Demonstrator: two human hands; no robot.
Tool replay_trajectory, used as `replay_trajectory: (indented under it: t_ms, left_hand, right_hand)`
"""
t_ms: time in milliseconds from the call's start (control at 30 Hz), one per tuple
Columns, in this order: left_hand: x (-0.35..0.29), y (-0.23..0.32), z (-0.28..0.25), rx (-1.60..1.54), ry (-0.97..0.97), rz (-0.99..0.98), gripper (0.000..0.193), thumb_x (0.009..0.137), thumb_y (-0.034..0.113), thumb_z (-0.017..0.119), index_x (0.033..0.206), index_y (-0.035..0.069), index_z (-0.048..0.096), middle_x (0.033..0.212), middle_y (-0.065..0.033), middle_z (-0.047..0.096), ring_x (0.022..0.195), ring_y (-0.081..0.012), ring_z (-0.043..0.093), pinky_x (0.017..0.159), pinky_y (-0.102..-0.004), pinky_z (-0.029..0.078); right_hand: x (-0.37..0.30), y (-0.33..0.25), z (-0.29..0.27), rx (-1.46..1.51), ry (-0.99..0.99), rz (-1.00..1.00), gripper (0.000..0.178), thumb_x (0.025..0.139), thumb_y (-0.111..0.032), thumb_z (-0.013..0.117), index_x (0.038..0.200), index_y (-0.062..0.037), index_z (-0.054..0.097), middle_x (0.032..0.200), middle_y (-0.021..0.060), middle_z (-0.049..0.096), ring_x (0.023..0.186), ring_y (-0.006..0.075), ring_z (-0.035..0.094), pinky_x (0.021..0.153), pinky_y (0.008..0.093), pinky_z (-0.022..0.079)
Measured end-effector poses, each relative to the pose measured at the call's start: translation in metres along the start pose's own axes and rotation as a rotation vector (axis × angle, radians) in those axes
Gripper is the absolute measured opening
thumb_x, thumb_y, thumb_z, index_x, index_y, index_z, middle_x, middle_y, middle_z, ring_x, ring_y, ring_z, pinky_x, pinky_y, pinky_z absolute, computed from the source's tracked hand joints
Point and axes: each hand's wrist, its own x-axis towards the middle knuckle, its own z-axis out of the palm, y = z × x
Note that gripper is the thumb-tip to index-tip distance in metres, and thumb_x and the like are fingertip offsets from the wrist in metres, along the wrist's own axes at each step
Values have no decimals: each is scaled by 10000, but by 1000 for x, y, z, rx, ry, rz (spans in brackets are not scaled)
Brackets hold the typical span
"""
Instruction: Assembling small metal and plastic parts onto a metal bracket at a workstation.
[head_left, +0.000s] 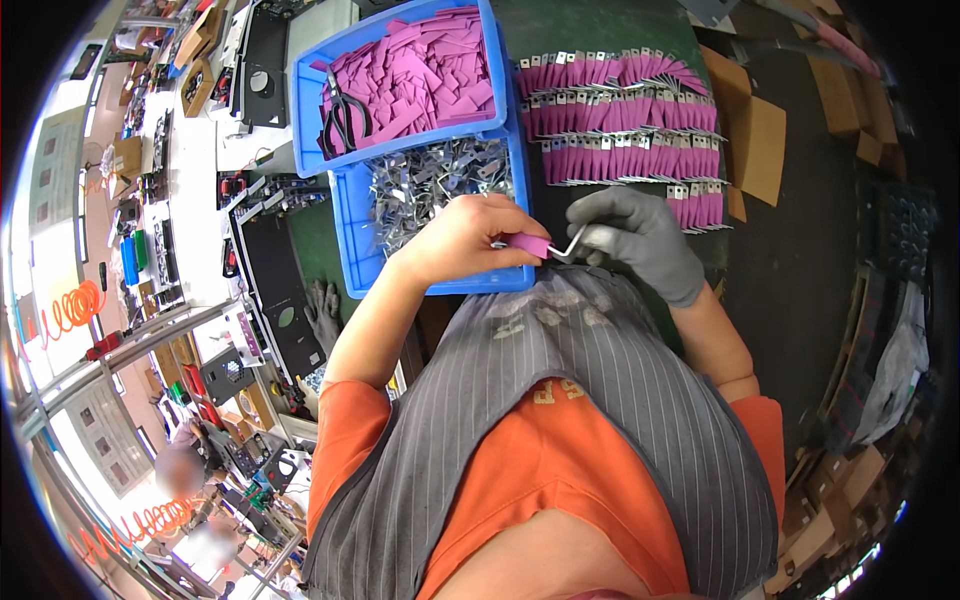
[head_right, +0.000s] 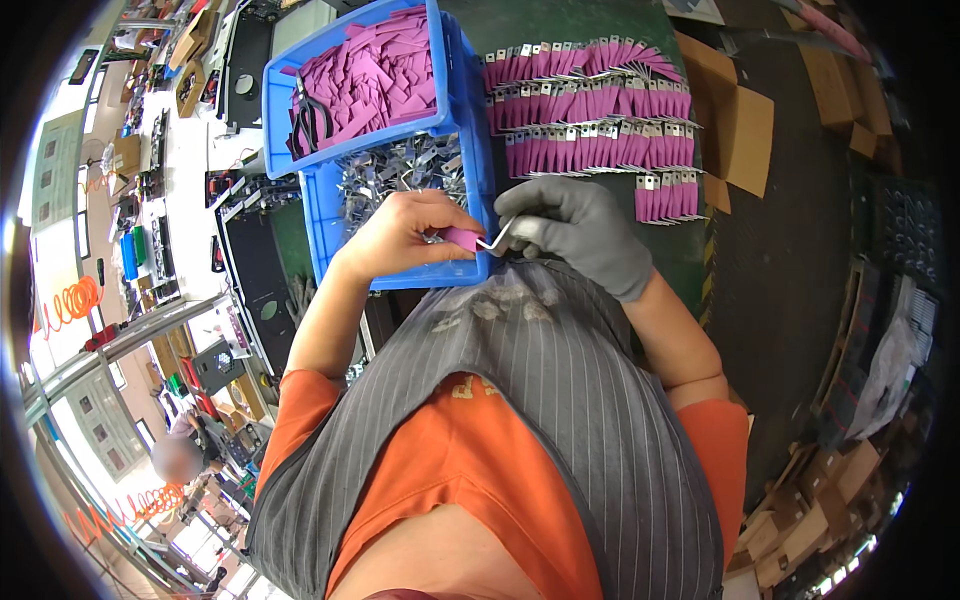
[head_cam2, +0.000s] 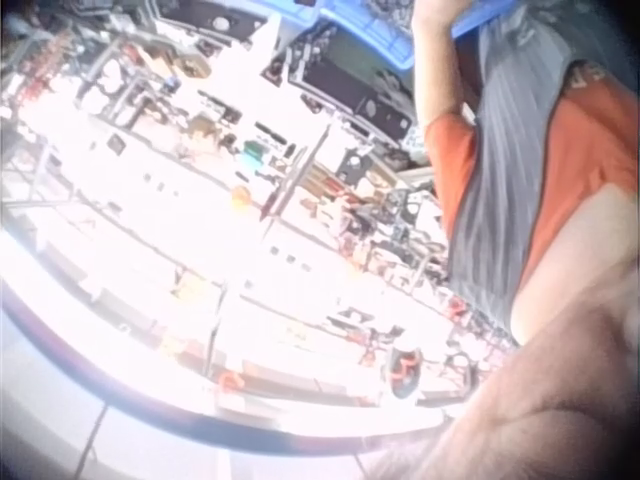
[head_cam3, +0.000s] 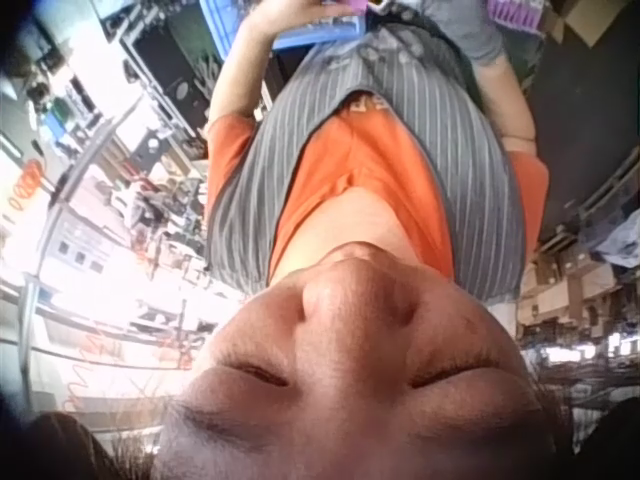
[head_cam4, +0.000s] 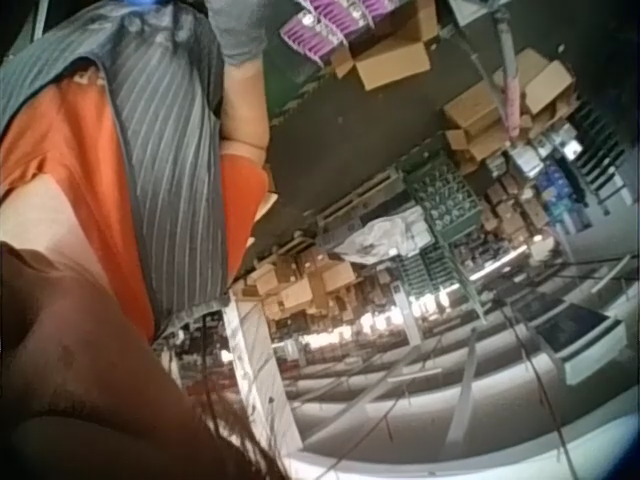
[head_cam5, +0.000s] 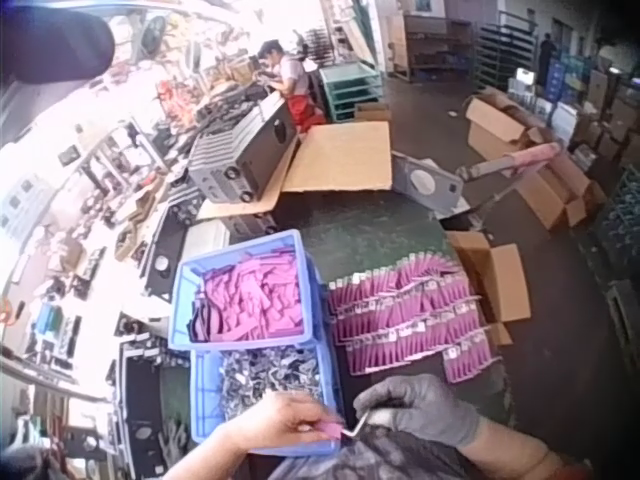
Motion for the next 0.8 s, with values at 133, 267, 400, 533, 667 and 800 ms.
replay_trajectory:
  t_ms: [133,267,400,533,667,800]
  left_hand:
    - [11,17,3,32,-179,-84,190,710,193,742,856,87,681,772,-55,653,759,-256,623,670,-340,499]
    - [10,2,18,228,116,74,389,700,200,772,1050,95,637,955,-79,621,777,-228,602,663,-301,500]
    - [-10,-14,18,123,166,-320,360,756,194,722,1085,97,613,1040,-91,591,790,-262,610,685,-349,506]
    - [-27,-40,34,143,111,-301,310,773,179,706,1058,92,620,1026,-87,597,706,-235,600,645,-332,502]
    - [-24,-41,41,145,105,-384,289,781,165,695,1051,95,619,1021,-87,598,696,-233,600,643,-329,501]
    - [-22,-42,45,137,144,-393,284,778,156,694,1045,95,617,1012,-90,596,690,-224,598,636,-329,500]
  right_hand:
    - [8,18,-2,-211,-48,41,188,875,-26,569,1046,44,604,918,44,638,775,70,596,699,215,495]
    - [-4,41,-29,-804,92,-269,183,846,-138,589,1000,-50,634,912,96,649,825,230,635,724,317,501]
    - [-34,97,-86,-1231,387,-188,134,806,-174,598,914,-102,632,886,114,609,849,307,598,737,386,482]
    - [-70,140,-137,-1572,526,-52,149,753,-183,624,891,-130,603,874,86,567,868,285,555,735,408,459]
    - [-68,140,-141,-1647,681,99,228,702,-205,650,916,-153,592,930,70,551,922,270,529,764,407,446]
    - [-57,127,-124,-1678,569,24,253,687,-198,648,931,-161,588,959,67,534,946,265,513,797,406,429]
